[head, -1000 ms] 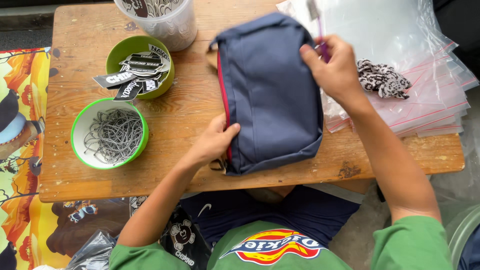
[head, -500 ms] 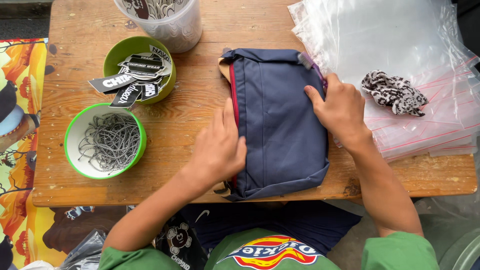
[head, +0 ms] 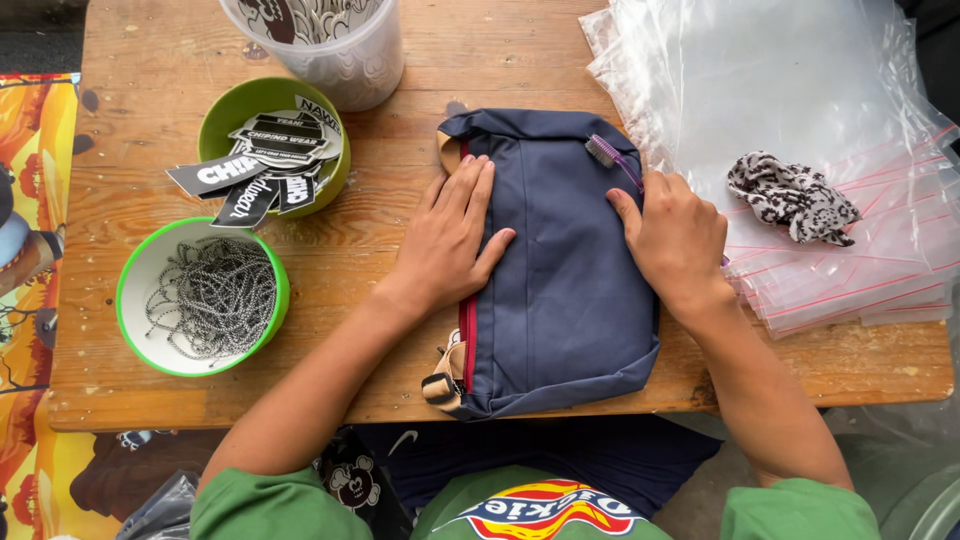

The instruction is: The person scrubs the surface of a small blue shoulder bag using a purple toothbrush. They systematically brush the front, sides, and back of the bag, occasionally repositioning it to access different areas.

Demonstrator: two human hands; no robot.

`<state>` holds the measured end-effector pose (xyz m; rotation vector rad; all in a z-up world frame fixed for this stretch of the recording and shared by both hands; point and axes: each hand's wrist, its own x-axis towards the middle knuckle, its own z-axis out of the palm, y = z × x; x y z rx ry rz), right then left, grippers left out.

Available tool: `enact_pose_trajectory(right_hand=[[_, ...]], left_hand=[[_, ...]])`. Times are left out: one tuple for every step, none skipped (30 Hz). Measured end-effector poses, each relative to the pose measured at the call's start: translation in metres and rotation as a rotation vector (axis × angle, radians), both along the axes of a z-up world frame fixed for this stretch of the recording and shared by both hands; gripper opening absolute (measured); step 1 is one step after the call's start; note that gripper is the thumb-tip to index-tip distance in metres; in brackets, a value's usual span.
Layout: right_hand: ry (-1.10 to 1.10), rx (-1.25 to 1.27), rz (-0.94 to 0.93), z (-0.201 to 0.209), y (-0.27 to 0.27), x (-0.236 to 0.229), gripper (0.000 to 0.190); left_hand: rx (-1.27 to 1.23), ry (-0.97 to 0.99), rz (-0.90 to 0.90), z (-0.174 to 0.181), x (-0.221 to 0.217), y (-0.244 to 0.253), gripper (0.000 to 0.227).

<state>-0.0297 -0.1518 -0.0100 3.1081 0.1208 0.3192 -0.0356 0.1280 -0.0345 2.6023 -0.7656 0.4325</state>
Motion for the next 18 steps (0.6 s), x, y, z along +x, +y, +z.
enact_pose_trajectory(right_hand=[[0.000, -0.001, 0.000, -0.001, -0.001, 0.000, 0.045], [-0.010, -0.019, -0.001, -0.002, -0.001, 0.001, 0.045], [-0.019, -0.036, -0.001, -0.004, -0.001, 0.000, 0.045], [-0.018, -0.036, 0.000, -0.006, -0.001, 0.001, 0.045], [-0.039, -0.060, 0.006, -0.008, -0.002, 0.001, 0.045], [-0.060, -0.084, 0.011, -0.011, -0.002, 0.002, 0.046], [-0.057, -0.083, 0.014, -0.011, -0.002, 0.002, 0.046], [-0.066, -0.101, 0.015, -0.011, -0.002, 0.002, 0.045], [-0.077, -0.120, 0.016, -0.011, -0.001, 0.002, 0.044], [-0.076, -0.119, 0.018, -0.010, -0.001, 0.002, 0.044], [-0.095, -0.147, 0.017, -0.008, 0.000, 0.002, 0.044], [-0.114, -0.175, 0.016, -0.007, 0.000, 0.002, 0.045], [-0.114, -0.176, 0.021, 0.002, 0.007, 0.000, 0.045], [-0.195, -0.183, 0.040, 0.011, 0.013, -0.002, 0.041], [-0.276, -0.189, 0.056, 0.020, 0.019, -0.004, 0.040], [-0.275, -0.189, 0.059, 0.020, 0.025, -0.001, 0.040], [-0.291, -0.045, 0.139, 0.018, 0.031, 0.001, 0.034], [-0.305, 0.100, 0.217, 0.017, 0.037, 0.003, 0.027]], left_hand=[[-0.001, 0.000, 0.000, 0.001, 0.000, 0.003, 0.072], [0.022, -0.014, -0.012, 0.002, 0.001, 0.006, 0.065], [0.045, -0.027, -0.024, 0.003, 0.000, 0.010, 0.059], [0.045, -0.026, -0.023, 0.004, 0.000, 0.012, 0.059], [0.092, -0.003, 0.009, 0.006, -0.001, 0.015, 0.057], [0.140, 0.020, 0.040, 0.007, -0.001, 0.018, 0.058], [0.141, 0.023, 0.042, 0.006, -0.001, 0.018, 0.058], [0.146, 0.019, 0.045, 0.005, -0.001, 0.019, 0.059], [0.152, 0.014, 0.048, 0.004, 0.000, 0.020, 0.060], [0.153, 0.015, 0.050, 0.004, 0.003, 0.021, 0.060], [0.064, -0.018, 0.028, 0.004, 0.005, 0.021, 0.059], [-0.024, -0.052, 0.005, 0.004, 0.008, 0.022, 0.058], [-0.025, -0.051, 0.010, 0.003, 0.008, 0.020, 0.058], [-0.113, -0.113, 0.032, 0.001, 0.009, 0.018, 0.044], [-0.200, -0.174, 0.052, -0.001, 0.010, 0.016, 0.030], [-0.200, -0.173, 0.055, 0.000, 0.007, 0.013, 0.030], [-0.151, -0.179, 0.143, 0.001, 0.004, 0.010, 0.019], [-0.102, -0.184, 0.230, 0.002, 0.001, 0.007, 0.021]])
